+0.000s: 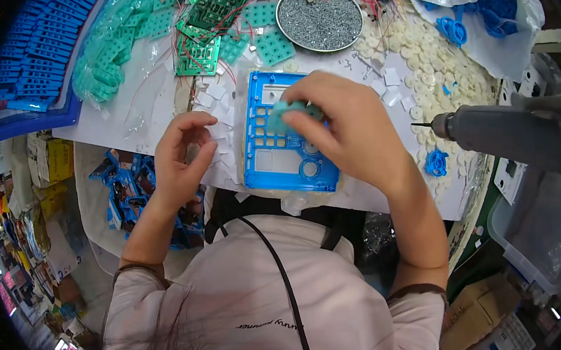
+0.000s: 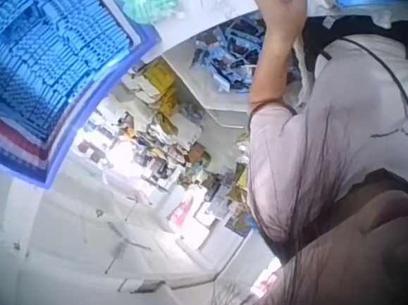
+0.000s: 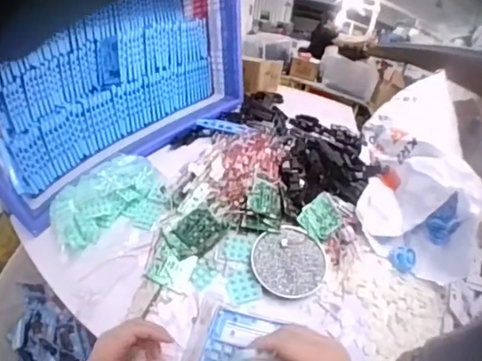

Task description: Assembling a toy by installing buttons, a circuit board, and internal components into a plastic housing using an electric screwdriver.

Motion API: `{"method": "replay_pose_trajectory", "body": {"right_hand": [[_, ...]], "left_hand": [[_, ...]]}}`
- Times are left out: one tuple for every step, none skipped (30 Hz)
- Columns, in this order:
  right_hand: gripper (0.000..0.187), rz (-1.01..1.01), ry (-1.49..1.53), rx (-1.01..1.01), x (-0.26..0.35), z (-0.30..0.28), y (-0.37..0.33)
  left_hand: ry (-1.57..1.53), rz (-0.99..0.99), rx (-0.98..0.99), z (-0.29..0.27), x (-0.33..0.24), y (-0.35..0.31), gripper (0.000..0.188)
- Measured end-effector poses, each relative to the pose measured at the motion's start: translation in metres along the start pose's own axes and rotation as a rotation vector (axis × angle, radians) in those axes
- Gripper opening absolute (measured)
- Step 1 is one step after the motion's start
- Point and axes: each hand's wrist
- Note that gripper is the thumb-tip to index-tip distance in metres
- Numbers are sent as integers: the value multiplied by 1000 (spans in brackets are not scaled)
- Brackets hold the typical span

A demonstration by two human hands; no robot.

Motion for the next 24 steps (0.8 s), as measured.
{"method": "replay_pose_trajectory", "body": {"right_hand": [[19, -4, -29, 89, -1, 3, 3], [19, -8, -57, 180, -2, 5, 7], [19, -29, -73, 207, -6, 10, 11], [20, -50, -91, 227, -13, 15, 13], [21, -70, -108, 248, -20, 21, 16], [22, -1, -101, 237, -26, 25, 19], [21, 3, -126, 203, -28, 27, 22], [20, 8, -152, 168, -29, 30, 24], [20, 13, -178, 133, -30, 31, 24], [20, 21, -177, 120, -31, 32, 24], [20, 30, -177, 106, -31, 33, 22], [20, 38, -177, 92, -32, 34, 21], [21, 16, -189, 109, -32, 34, 20], [21, -7, -201, 126, -32, 34, 20], [22, -29, -213, 144, -32, 34, 20], [22, -35, -192, 165, -33, 32, 20], [21, -41, -170, 186, -34, 28, 22], [21, -47, -149, 208, -35, 25, 25], [21, -40, -177, 230, -36, 23, 27], [21, -34, -204, 253, -38, 22, 30], [20, -27, -232, 275, -39, 21, 31], [21, -62, -239, 273, -39, 22, 31], [22, -97, -247, 270, -39, 24, 32], [24, -131, -256, 266, -39, 26, 32]], "left_hand": [[126, 69, 17, -4, 4, 1, 34], [137, 103, 3, -2, 0, 3, 30], [181, 164, 10, 2, 0, 3, 31], [224, 231, 21, 5, 0, 6, 31], [267, 298, 32, 8, 0, 9, 32], [301, 369, 32, 11, 1, 11, 31], [339, 436, 28, 13, 3, 13, 30], [377, 504, 25, 15, 4, 14, 30], [374, 516, 35, 17, 5, 15, 29], [373, 530, 44, 18, 6, 16, 28], [372, 543, 53, 19, 6, 17, 28], [369, 548, 59, 20, 7, 17, 28], [367, 556, 67, 21, 7, 19, 28], [365, 563, 75, 21, 7, 20, 28], [364, 566, 77, 21, 7, 20, 28], [364, 570, 85, 21, 8, 21, 28], [364, 573, 92, 20, 8, 22, 28], [359, 578, 74, 19, 7, 24, 29], [352, 586, 57, 18, 8, 27, 29], [345, 594, 40, 17, 8, 28, 29], [347, 594, 43, 17, 9, 28, 29], [351, 591, 44, 16, 10, 28, 29], [355, 588, 45, 17, 10, 28, 29], [352, 590, 58, 17, 10, 28, 29]]}}
Point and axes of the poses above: each hand's wrist, its own y-axis towards the middle knuckle, its own z-axis out of the palm, x = y × z, and after that the axes turned 10 degrees about y, right-handed
